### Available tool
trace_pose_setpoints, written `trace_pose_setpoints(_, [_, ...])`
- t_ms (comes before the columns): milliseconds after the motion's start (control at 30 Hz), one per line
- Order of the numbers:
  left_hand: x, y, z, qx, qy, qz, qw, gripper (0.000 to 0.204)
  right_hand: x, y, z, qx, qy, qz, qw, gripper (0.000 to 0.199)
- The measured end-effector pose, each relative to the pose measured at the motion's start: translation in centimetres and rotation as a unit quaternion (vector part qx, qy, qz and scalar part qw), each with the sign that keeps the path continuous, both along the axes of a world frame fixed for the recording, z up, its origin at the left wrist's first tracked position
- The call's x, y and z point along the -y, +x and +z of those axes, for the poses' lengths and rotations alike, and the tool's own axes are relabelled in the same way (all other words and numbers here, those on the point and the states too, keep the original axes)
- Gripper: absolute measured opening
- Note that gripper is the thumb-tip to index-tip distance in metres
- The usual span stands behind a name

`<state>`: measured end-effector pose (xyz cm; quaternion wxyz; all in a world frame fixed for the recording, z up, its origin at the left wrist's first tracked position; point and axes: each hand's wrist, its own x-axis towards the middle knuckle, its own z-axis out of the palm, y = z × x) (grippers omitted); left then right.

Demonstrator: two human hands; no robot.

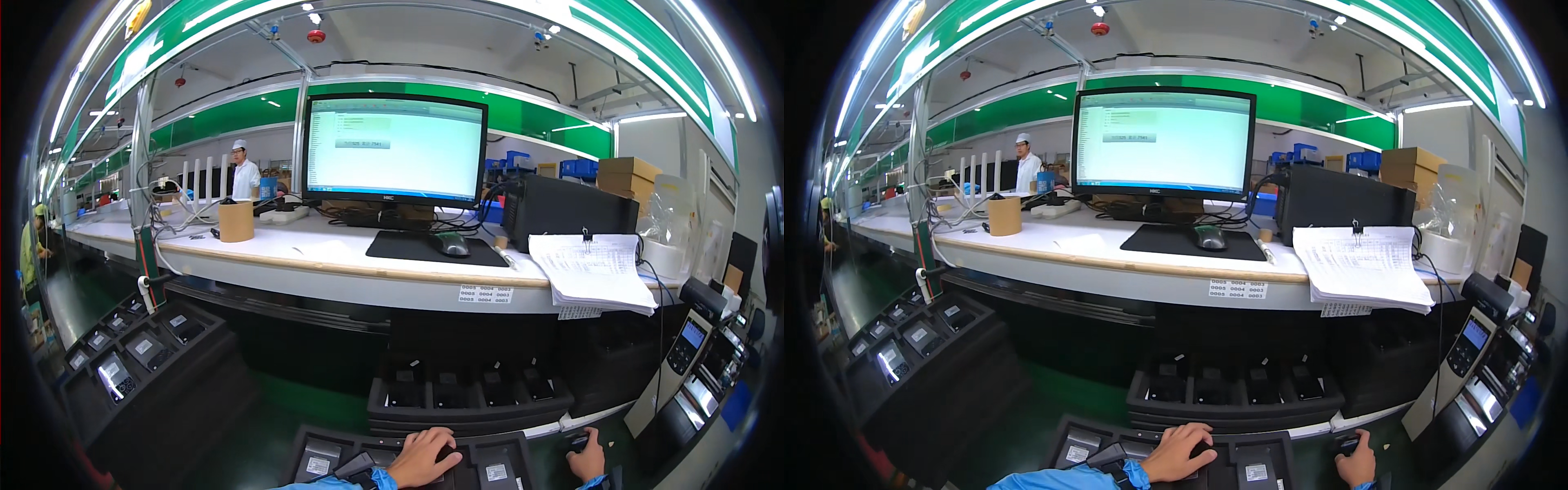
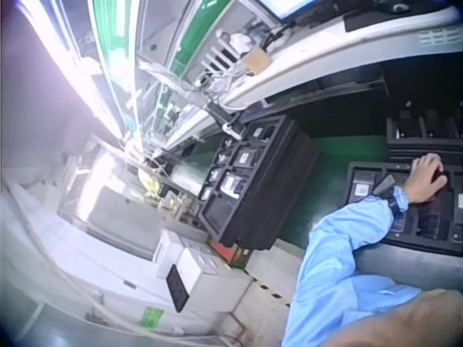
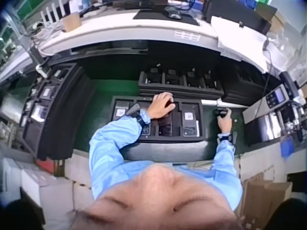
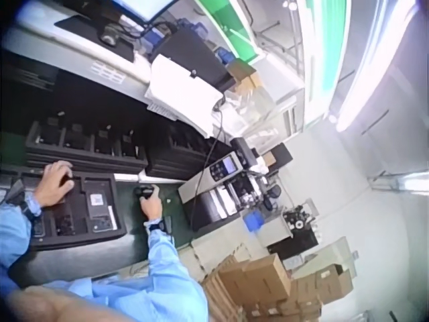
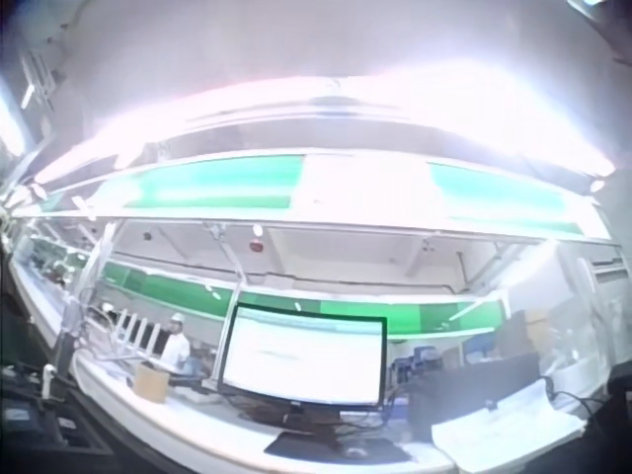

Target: Scanning barcodes on electronic devices and organizing them into trays within a manufacturing environment.

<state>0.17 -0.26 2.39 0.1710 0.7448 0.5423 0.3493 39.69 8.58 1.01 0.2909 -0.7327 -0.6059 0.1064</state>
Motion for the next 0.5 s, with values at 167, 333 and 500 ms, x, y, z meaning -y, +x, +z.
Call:
trace_pose_setpoints(167, [-0.17, -0.23, 0.14, 0.062, 0.013, -0.008, 0.998, 0.032, 0.6, -0.45, 1.03, 0.007, -0.003, 0.003, 1.0, 0.069])
trace_pose_setpoints(333, [-0.18, -0.02, 0.15, 0.073, 0.012, 0.004, 0.997, 0.045, 0.51, -0.35, 0.65, 0.005, 0.01, 0.008, 1.0, 0.069])
trace_pose_setpoints(500, [0.12, 0.08, 0.56, 0.082, 0.04, 0.016, 0.996, 0.063, 0.85, -0.7, 1.12, 0.015, 0.004, 0.0, 1.0, 0.07])
